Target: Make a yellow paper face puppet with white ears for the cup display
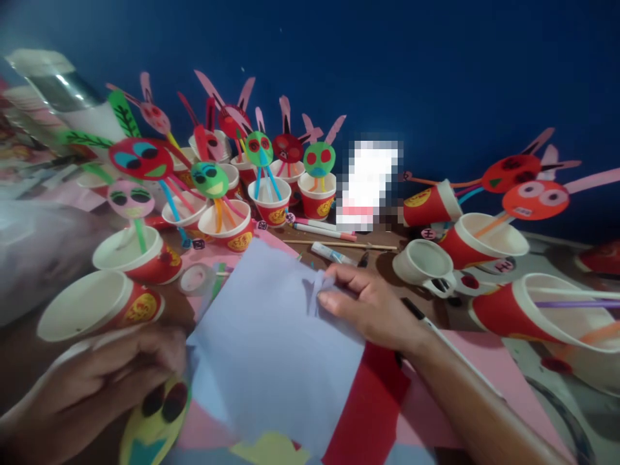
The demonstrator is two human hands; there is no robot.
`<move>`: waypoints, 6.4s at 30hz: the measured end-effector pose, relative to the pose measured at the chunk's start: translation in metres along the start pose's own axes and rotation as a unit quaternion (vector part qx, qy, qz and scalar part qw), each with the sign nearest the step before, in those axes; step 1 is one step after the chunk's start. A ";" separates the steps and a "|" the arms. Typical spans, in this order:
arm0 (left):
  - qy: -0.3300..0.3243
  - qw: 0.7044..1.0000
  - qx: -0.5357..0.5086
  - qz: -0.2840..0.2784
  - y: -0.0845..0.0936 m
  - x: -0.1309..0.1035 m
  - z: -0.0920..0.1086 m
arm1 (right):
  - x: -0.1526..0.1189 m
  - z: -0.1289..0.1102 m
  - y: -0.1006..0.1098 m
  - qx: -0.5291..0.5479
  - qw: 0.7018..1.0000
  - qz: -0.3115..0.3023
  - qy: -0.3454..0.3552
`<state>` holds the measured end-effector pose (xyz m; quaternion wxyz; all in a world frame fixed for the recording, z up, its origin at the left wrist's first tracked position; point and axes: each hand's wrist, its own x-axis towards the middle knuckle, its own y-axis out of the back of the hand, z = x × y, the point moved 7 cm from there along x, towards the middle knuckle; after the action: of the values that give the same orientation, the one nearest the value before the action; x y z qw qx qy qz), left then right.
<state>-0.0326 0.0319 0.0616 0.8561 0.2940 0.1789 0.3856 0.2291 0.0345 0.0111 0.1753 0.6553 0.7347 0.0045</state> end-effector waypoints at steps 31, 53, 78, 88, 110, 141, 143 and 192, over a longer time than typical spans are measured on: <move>-0.214 0.964 0.149 0.047 -0.052 0.060 0.004 | -0.046 -0.025 -0.098 -0.423 0.796 -0.139 0.411; -0.269 0.931 0.245 -0.001 -0.067 0.010 0.000 | -0.019 -0.026 -0.076 -0.366 0.861 -0.068 0.346; -0.242 0.962 0.129 -0.002 -0.050 0.015 -0.008 | 0.003 -0.004 -0.035 -0.039 0.995 0.045 0.083; 0.092 0.964 -0.250 -0.010 -0.033 0.038 -0.015 | 0.002 -0.030 -0.054 0.112 0.994 0.001 -0.006; 0.150 0.929 -0.326 -0.086 -0.064 0.049 -0.032 | 0.000 -0.009 -0.090 0.114 0.993 -0.036 -0.020; 0.200 0.717 -0.661 -0.092 -0.077 0.042 -0.028 | -0.009 -0.031 -0.087 0.167 0.980 -0.088 0.070; 0.197 0.737 -0.641 -0.085 -0.074 0.043 -0.029 | -0.010 -0.035 -0.087 0.137 0.984 -0.081 0.077; -0.053 0.991 0.088 0.081 -0.055 0.013 0.009 | -0.044 -0.046 -0.051 -0.485 0.844 0.132 0.188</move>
<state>0.0108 0.0095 0.0318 0.8012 0.4016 0.1423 0.4201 0.1714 -0.0050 0.0530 0.3267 0.5640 0.5648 0.5062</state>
